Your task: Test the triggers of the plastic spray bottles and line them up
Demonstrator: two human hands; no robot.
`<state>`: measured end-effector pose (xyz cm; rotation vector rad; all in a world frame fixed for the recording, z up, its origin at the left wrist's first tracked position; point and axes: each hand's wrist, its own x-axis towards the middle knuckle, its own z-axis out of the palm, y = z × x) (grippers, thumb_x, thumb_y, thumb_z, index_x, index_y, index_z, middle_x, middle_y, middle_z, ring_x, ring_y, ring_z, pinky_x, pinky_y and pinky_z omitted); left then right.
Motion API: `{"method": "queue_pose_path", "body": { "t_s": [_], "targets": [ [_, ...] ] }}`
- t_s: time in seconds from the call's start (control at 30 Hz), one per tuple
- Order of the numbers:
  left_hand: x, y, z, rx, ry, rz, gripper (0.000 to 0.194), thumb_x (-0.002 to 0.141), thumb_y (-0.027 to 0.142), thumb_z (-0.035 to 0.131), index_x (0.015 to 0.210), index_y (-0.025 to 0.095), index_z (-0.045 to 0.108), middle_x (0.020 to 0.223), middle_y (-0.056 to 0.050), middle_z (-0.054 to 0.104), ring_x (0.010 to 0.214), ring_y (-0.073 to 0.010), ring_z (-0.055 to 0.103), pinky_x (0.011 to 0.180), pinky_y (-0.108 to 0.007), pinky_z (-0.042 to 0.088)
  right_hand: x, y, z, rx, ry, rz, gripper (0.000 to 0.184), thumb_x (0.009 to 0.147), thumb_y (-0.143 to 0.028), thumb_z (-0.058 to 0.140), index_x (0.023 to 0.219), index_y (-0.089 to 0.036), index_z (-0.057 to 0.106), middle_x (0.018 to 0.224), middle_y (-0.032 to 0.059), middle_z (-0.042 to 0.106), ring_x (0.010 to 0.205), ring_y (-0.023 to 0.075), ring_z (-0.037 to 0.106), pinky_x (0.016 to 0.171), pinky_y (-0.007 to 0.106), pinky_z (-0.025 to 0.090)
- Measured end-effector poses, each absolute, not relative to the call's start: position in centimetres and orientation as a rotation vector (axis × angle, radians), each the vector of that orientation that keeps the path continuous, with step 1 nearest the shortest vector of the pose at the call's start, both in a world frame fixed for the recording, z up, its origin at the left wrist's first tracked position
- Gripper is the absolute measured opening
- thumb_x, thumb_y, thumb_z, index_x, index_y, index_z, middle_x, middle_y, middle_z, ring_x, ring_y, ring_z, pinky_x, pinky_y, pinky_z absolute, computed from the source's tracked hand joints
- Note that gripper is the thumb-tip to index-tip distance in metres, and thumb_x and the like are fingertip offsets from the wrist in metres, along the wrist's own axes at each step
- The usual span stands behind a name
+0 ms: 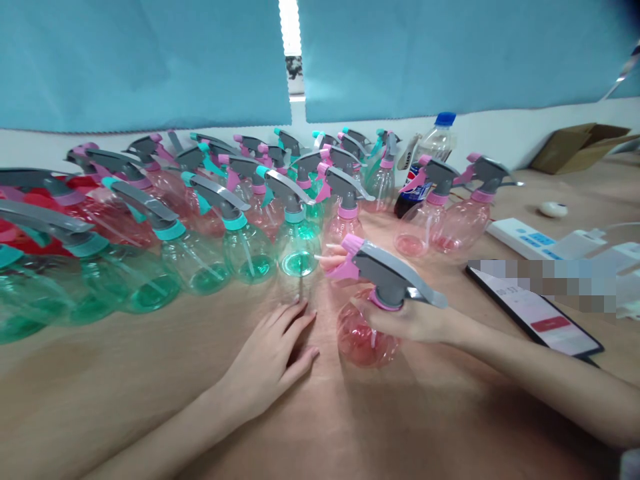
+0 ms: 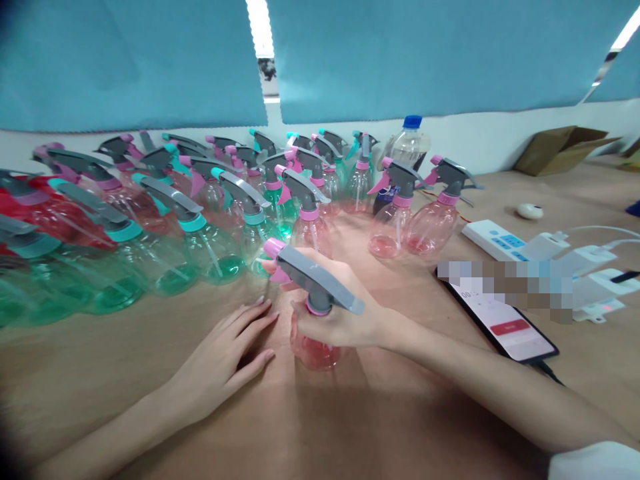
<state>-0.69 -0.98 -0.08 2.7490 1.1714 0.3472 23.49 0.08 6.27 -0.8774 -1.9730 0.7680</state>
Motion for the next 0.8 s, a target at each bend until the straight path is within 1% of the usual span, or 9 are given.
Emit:
{"method": "queue_pose_path", "body": {
  "t_s": [0.17, 0.33, 0.4, 0.5, 0.57, 0.63, 0.73, 0.8],
  "targets": [
    [-0.68, -1.03, -0.08, 2.738, 1.173, 0.35, 0.046, 0.096, 0.04, 0.047, 0.136, 0.018, 0.047, 0.143, -0.012, 0.047, 0.131, -0.0303, 0.043, 0.107, -0.051, 0.036, 23.39, 0.01, 6.58, -0.87, -1.964, 0.797, 0.036, 0.078, -0.016, 0.051, 0.111, -0.026, 0.057, 0.085, 0.0, 0.063, 0.083, 0.0184, 0.067, 0.074, 0.034, 0.059],
    [-0.65, -1.0, 0.01, 2.745, 1.17, 0.351, 0.045, 0.096, 0.04, 0.046, 0.135, 0.018, 0.046, 0.143, -0.013, 0.047, 0.131, -0.0301, 0.043, 0.107, -0.051, 0.037, 23.35, 0.1, 6.52, -0.853, -1.948, 0.819, 0.038, 0.078, -0.016, 0.051, 0.114, -0.025, 0.056, 0.088, 0.0014, 0.064, 0.085, 0.0192, 0.066, 0.073, 0.034, 0.058],
    [-0.63, -0.97, 0.01, 2.747, 1.174, 0.343, 0.045, 0.096, 0.04, 0.046, 0.136, 0.018, 0.046, 0.143, -0.013, 0.047, 0.131, -0.0299, 0.043, 0.107, -0.05, 0.036, 23.36, 0.12, 6.43, -0.85, -1.93, 0.823, 0.038, 0.076, -0.015, 0.051, 0.111, -0.025, 0.057, 0.087, 0.0009, 0.064, 0.081, 0.018, 0.066, 0.071, 0.033, 0.058],
    [-0.62, -0.97, -0.04, 2.751, 1.175, 0.337, 0.046, 0.096, 0.04, 0.047, 0.135, 0.016, 0.047, 0.144, -0.014, 0.046, 0.132, -0.0302, 0.042, 0.107, -0.05, 0.036, 23.43, 0.1, 6.41, -0.859, -1.922, 0.805, 0.035, 0.072, -0.012, 0.051, 0.104, -0.024, 0.059, 0.082, -0.0004, 0.064, 0.068, 0.015, 0.062, 0.063, 0.03, 0.057],
    [-0.62, -1.0, -0.07, 2.754, 1.175, 0.335, 0.046, 0.096, 0.04, 0.047, 0.135, 0.016, 0.047, 0.144, -0.014, 0.046, 0.132, -0.0303, 0.042, 0.108, -0.05, 0.036, 23.45, 0.06, 6.53, -0.866, -1.929, 0.776, 0.034, 0.07, -0.012, 0.05, 0.1, -0.022, 0.06, 0.082, -0.0003, 0.064, 0.065, 0.0143, 0.061, 0.062, 0.03, 0.057],
    [-0.64, -1.04, -0.07, 2.752, 1.179, 0.33, 0.046, 0.096, 0.04, 0.047, 0.135, 0.016, 0.047, 0.144, -0.014, 0.046, 0.132, -0.0301, 0.041, 0.108, -0.05, 0.036, 23.45, 0.01, 6.73, -0.871, -1.931, 0.761, 0.035, 0.068, -0.012, 0.05, 0.1, -0.021, 0.06, 0.087, 0.0005, 0.064, 0.069, 0.0146, 0.062, 0.067, 0.03, 0.058],
    [-0.69, -1.1, -0.07, 2.75, 1.183, 0.324, 0.046, 0.096, 0.04, 0.047, 0.136, 0.016, 0.047, 0.145, -0.013, 0.045, 0.133, -0.0301, 0.041, 0.108, -0.05, 0.036, 23.45, -0.05, 6.95, -0.824, -1.931, 0.803, 0.042, 0.067, -0.011, 0.047, 0.106, -0.022, 0.059, 0.099, 0.0017, 0.065, 0.084, 0.0156, 0.065, 0.079, 0.031, 0.058],
    [-0.73, -1.12, -0.11, 2.753, 1.182, 0.323, 0.046, 0.096, 0.041, 0.047, 0.136, 0.016, 0.046, 0.145, -0.013, 0.044, 0.133, -0.0302, 0.04, 0.108, -0.051, 0.035, 23.51, -0.05, 6.94, -0.777, -1.934, 0.835, 0.043, 0.067, -0.01, 0.046, 0.107, -0.022, 0.057, 0.101, 0.0016, 0.065, 0.09, 0.0161, 0.065, 0.082, 0.031, 0.057]
  ]
}}
